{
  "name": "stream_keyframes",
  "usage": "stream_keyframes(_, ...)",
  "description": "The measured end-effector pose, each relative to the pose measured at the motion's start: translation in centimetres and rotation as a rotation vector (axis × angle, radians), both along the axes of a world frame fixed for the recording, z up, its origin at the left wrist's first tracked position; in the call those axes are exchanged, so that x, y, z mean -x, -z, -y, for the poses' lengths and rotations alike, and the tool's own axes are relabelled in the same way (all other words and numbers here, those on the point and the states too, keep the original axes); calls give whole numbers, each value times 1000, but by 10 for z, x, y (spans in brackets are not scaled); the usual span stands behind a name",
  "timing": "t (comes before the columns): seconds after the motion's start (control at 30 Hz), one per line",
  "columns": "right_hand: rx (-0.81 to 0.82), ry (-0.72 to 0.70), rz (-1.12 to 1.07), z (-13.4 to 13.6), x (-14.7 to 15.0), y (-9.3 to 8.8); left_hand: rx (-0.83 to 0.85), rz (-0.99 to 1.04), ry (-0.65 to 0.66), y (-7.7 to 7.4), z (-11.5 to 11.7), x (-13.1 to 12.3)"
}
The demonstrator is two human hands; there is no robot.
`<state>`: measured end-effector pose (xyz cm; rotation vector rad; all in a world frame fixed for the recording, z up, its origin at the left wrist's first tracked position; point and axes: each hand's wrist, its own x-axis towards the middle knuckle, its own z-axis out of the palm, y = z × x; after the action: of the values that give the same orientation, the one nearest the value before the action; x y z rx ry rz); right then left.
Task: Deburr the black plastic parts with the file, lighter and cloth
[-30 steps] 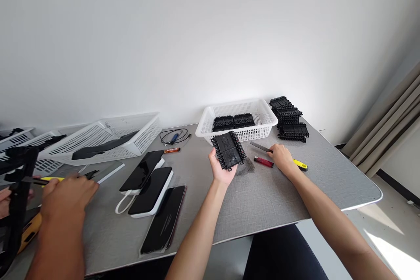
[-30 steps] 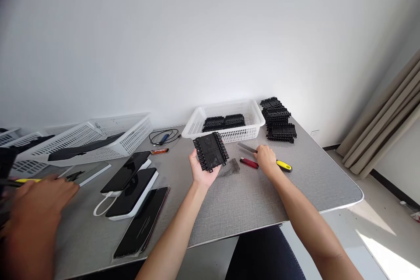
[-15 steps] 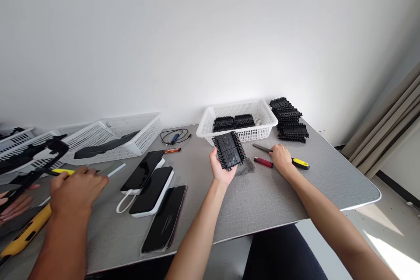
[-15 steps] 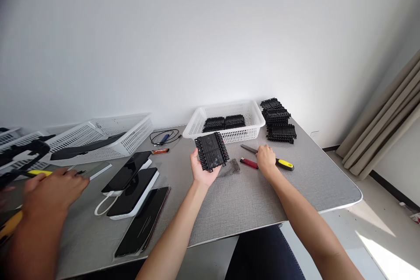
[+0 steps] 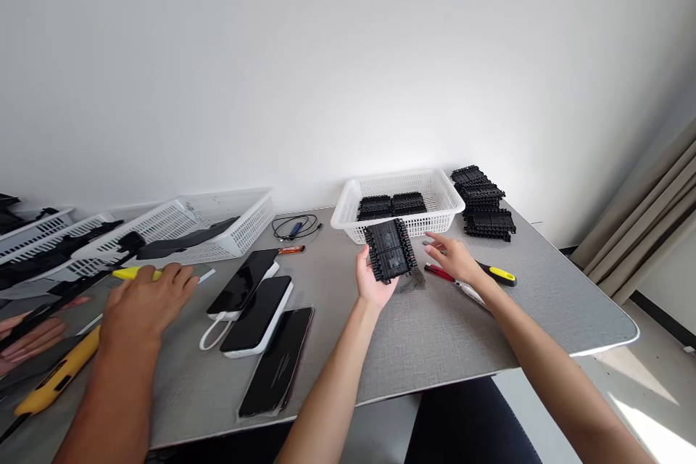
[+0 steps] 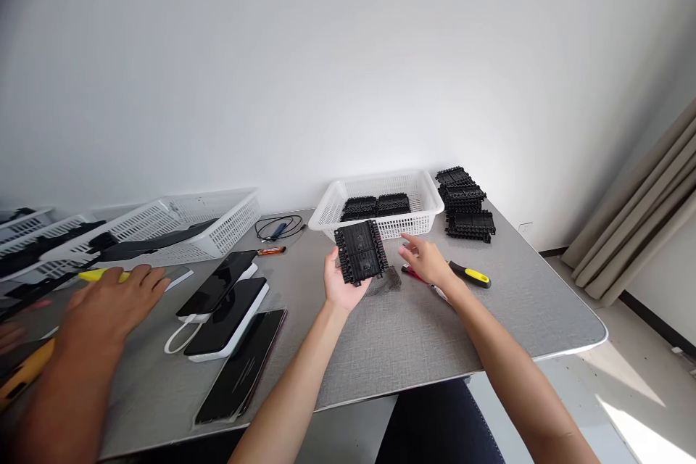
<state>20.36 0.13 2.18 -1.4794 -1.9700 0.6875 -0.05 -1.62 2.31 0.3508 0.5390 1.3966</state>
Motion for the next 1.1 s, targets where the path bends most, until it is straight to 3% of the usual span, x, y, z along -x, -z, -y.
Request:
stream_keyframes(0.1, 124, -311, -449, 5, 9, -2, -35, -50, 23, 1, -1, -3)
stream_keyframes(0.2, 186, -385, -655, 7, 13, -1, -159, -122, 6, 5, -4, -6)
stream_keyframes(0.3, 145, -351, -747, 5, 11, -1, -258, -236, -120, 10, -10, -5)
stream_keyframes(0.43, 63, -298, -779, -2, 9, 3, -216, -416, -335, 18, -15, -2)
stream_keyframes(0.63, 59, -268, -873, -5, 13, 11, -199, -566, -440, 18, -14, -1)
stream_keyframes(0.87, 160, -98, -945, -6, 11, 12, -234, -708, -403, 13, -9, -4)
stream_keyframes(1.1, 199, -26, -935, -8, 9, 10, -254, -757, -379, 14, -8, -3)
